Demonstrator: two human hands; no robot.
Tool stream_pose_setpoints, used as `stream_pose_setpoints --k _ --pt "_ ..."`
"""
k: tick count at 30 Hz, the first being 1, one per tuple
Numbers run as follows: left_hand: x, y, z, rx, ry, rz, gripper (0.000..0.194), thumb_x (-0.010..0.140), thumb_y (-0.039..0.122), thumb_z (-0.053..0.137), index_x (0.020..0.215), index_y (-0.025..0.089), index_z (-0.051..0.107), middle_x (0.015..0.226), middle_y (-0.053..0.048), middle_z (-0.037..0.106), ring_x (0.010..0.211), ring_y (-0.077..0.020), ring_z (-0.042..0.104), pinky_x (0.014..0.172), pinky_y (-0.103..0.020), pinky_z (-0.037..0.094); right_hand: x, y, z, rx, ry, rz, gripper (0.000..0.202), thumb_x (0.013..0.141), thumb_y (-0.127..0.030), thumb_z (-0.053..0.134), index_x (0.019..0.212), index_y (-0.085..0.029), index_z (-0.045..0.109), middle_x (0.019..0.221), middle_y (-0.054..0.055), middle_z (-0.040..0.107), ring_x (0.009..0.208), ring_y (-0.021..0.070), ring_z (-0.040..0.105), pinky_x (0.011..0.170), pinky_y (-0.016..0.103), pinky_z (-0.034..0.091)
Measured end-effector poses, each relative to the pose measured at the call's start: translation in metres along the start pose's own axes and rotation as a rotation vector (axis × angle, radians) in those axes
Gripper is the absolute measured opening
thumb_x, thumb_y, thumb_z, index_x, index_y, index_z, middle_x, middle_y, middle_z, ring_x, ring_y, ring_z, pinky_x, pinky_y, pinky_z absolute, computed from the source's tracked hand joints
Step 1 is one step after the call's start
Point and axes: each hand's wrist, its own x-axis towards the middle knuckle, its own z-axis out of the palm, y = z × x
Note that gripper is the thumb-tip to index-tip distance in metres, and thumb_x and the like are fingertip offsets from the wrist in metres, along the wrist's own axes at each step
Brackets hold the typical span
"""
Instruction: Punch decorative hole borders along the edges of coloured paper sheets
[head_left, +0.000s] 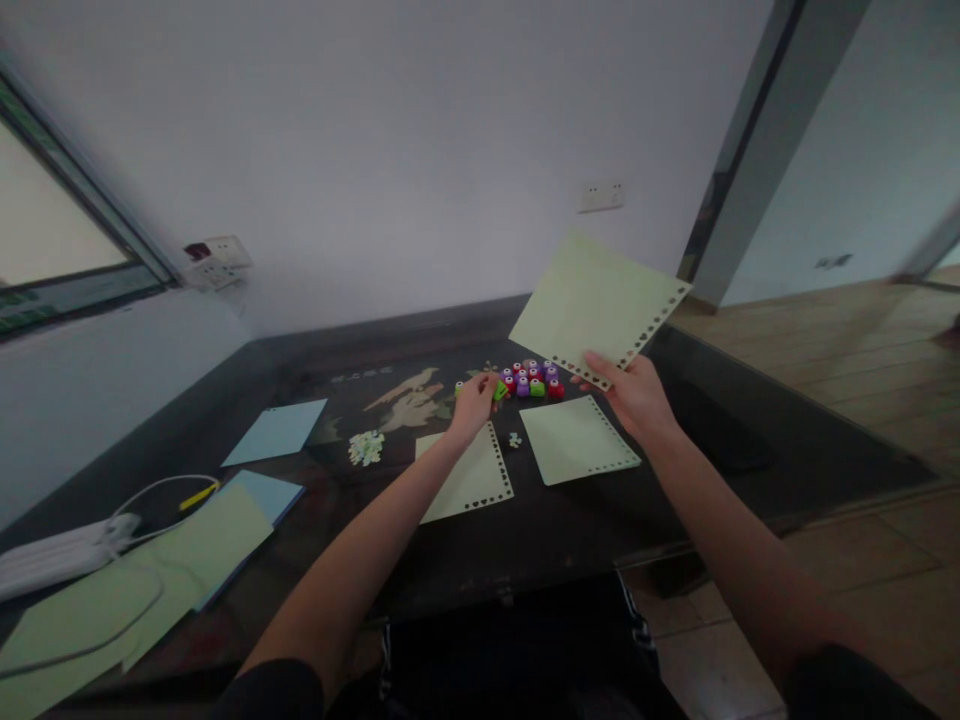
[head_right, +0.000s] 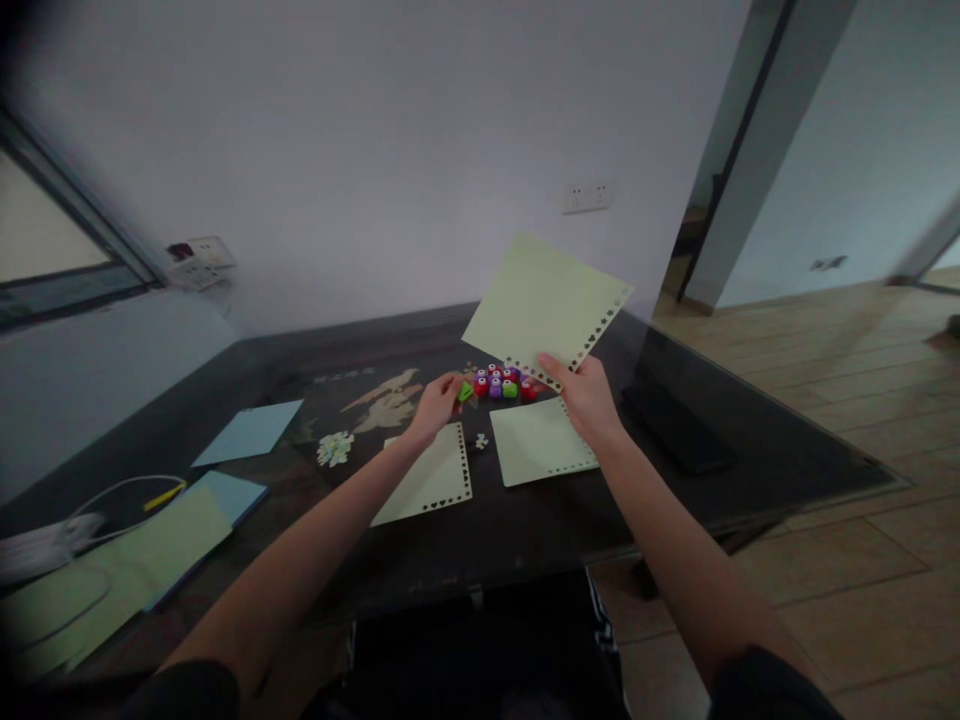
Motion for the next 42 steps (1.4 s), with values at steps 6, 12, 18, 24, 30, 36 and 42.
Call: stream_pose_setpoints --k 6,12,18,24,30,36,42 --pt "0.025 -0.020 0.024 0.347 -0.023 0.109 0.021 0.087 0.031 0.050 0.085 0.016 0.064 0.076 -0.005 0.066 0.064 -0.0144 0.058 0.063 -0.025 0.043 -0.009 0.019 -0.029 -0.008 0.067 0.102 0.037 0.052 -0.038 0.083 0.074 -0.013 0.065 0.067 0.004 0.068 0.051 0.0140 0.061 0.045 0.024 0.049" --pt "0.031 -0.032 0.028 0.585 -0.043 0.195 0.018 0.087 0.028 0.050 0.089 0.016 0.064 0.088 -0.008 0.065 0.083 -0.0189 0.059 0.080 -0.030 0.043 -0.015 0.041 -0.043 -0.013 0.134 0.138 0.039 0.051 -0.041 0.083 0.073 -0.013 0.066 0.064 0.004 0.067 0.050 0.0138 0.059 0.047 0.026 0.050" --pt "0.034 -0.035 0.030 0.610 -0.046 0.204 0.020 0.086 0.030 0.052 0.095 0.016 0.062 0.097 -0.011 0.061 0.091 -0.0224 0.056 0.083 -0.033 0.042 -0.014 0.047 -0.043 -0.081 0.074 0.139 0.038 0.053 -0.039 0.082 0.077 -0.014 0.067 0.073 0.006 0.070 0.052 0.0161 0.061 0.049 0.029 0.052" --pt "0.028 -0.032 0.024 0.525 -0.016 0.205 0.016 0.084 0.027 0.054 0.092 0.015 0.062 0.092 -0.009 0.061 0.086 -0.0195 0.055 0.081 -0.030 0.042 -0.014 0.049 -0.045 -0.118 0.069 0.152 0.036 0.055 -0.035 0.081 0.081 -0.015 0.068 0.076 0.005 0.071 0.056 0.0158 0.063 0.052 0.030 0.054" --pt "0.008 -0.011 0.021 0.131 -0.006 0.163 0.034 0.091 0.035 0.040 0.077 0.014 0.063 0.075 -0.005 0.062 0.068 -0.0144 0.055 0.068 -0.025 0.041 -0.015 0.049 -0.047 -0.162 -0.019 0.192 0.036 0.054 -0.033 0.082 0.081 -0.014 0.068 0.073 0.003 0.071 0.056 0.0149 0.063 0.054 0.028 0.054" --pt "-0.004 0.007 0.016 -0.096 -0.042 0.109 0.024 0.084 0.034 0.053 0.080 0.015 0.065 0.076 -0.003 0.065 0.068 -0.0131 0.056 0.065 -0.023 0.043 -0.017 0.046 -0.046 -0.301 -0.144 0.225 0.036 0.056 -0.030 0.081 0.086 -0.015 0.068 0.078 0.005 0.073 0.060 0.0173 0.065 0.055 0.030 0.054" --pt "-0.006 0.003 0.012 -0.185 -0.082 0.039 0.006 0.072 0.019 0.064 0.074 0.014 0.063 0.068 -0.001 0.064 0.062 -0.0118 0.057 0.064 -0.024 0.046 -0.012 0.051 -0.051 -0.319 -0.129 0.183 0.038 0.061 -0.037 0.076 0.091 -0.016 0.066 0.080 0.006 0.073 0.064 0.0187 0.066 0.057 0.031 0.053"
